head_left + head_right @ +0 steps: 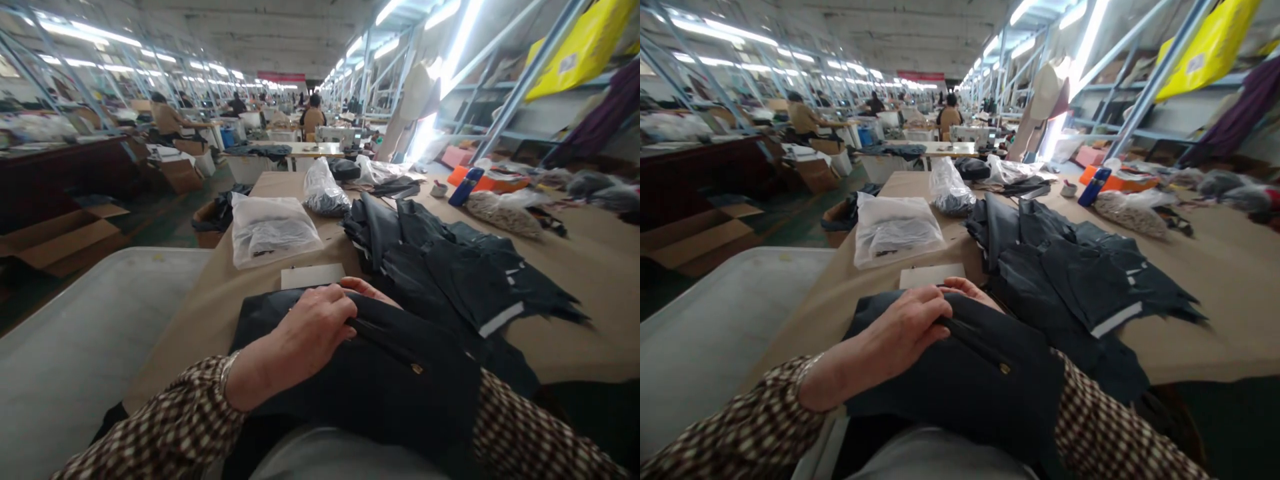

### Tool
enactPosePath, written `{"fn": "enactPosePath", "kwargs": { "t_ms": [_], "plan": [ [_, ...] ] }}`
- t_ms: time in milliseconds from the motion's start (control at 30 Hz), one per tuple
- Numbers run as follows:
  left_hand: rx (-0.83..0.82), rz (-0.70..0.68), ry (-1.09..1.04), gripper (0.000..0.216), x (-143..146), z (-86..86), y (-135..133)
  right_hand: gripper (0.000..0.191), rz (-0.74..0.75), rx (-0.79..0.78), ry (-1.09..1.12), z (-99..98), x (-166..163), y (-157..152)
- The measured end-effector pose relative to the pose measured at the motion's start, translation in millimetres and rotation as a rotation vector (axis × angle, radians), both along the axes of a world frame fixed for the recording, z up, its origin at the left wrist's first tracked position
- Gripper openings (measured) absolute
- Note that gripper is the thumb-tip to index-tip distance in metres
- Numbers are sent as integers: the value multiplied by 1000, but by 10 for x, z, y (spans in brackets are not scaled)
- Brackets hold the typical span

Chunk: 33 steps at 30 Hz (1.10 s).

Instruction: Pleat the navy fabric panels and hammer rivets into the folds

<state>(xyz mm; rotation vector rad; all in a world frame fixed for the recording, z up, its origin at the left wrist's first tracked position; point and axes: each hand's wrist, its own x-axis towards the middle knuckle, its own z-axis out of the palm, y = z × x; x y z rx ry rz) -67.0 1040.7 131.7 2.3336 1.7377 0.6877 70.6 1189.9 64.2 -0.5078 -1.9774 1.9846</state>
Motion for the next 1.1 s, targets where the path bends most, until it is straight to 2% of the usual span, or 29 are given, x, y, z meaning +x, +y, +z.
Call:
{"fn": "enactPosePath", "kwargs": {
  "t_ms": [67,100,167,233,267,300,333,400,467,533,600,633,667,767,867,967,1100],
  "plan": [
    [-50,37,0,5,-23,-101,-54,37,-23,-153,26,79,125,-2],
    [-66,66,5,7,-31,-134,-92,33,-98,-141,73,176,219,-5],
    [-91,108,8,9,-34,-128,-198,20,-326,63,211,463,454,-62],
    [-108,82,-9,11,-11,-16,-344,22,-511,475,283,794,698,-218],
    [-113,51,-20,11,8,69,-425,22,-429,742,199,938,797,-329],
    [-123,21,-31,12,26,163,-502,25,-237,968,143,1051,870,-446],
    [-127,-5,-45,12,38,254,-571,33,-78,1114,112,1125,913,-556],
    [-133,-8,-72,11,22,391,-653,46,121,1248,46,1155,909,-693],
    [-158,50,-97,9,-65,425,-628,37,108,1208,-44,1051,815,-659],
    [-205,134,-124,9,-218,339,-488,22,79,1041,-187,852,667,-464],
    [-270,198,-131,12,-407,151,-265,23,89,829,-326,584,486,-192],
    [-301,223,-113,14,-505,31,-142,29,78,763,-379,431,385,-61],
    [-337,239,-75,17,-598,-99,-21,33,62,759,-430,270,281,50],
    [-433,324,160,27,-818,-494,267,34,-4,992,-563,-195,-17,232],
    [-485,380,296,31,-914,-798,412,32,27,1250,-628,-509,-217,244],
    [-506,407,319,33,-930,-958,468,31,102,1361,-691,-620,-306,232],
    [-531,430,355,34,-955,-1018,502,32,163,1388,-730,-598,-345,261]
  ]
}}
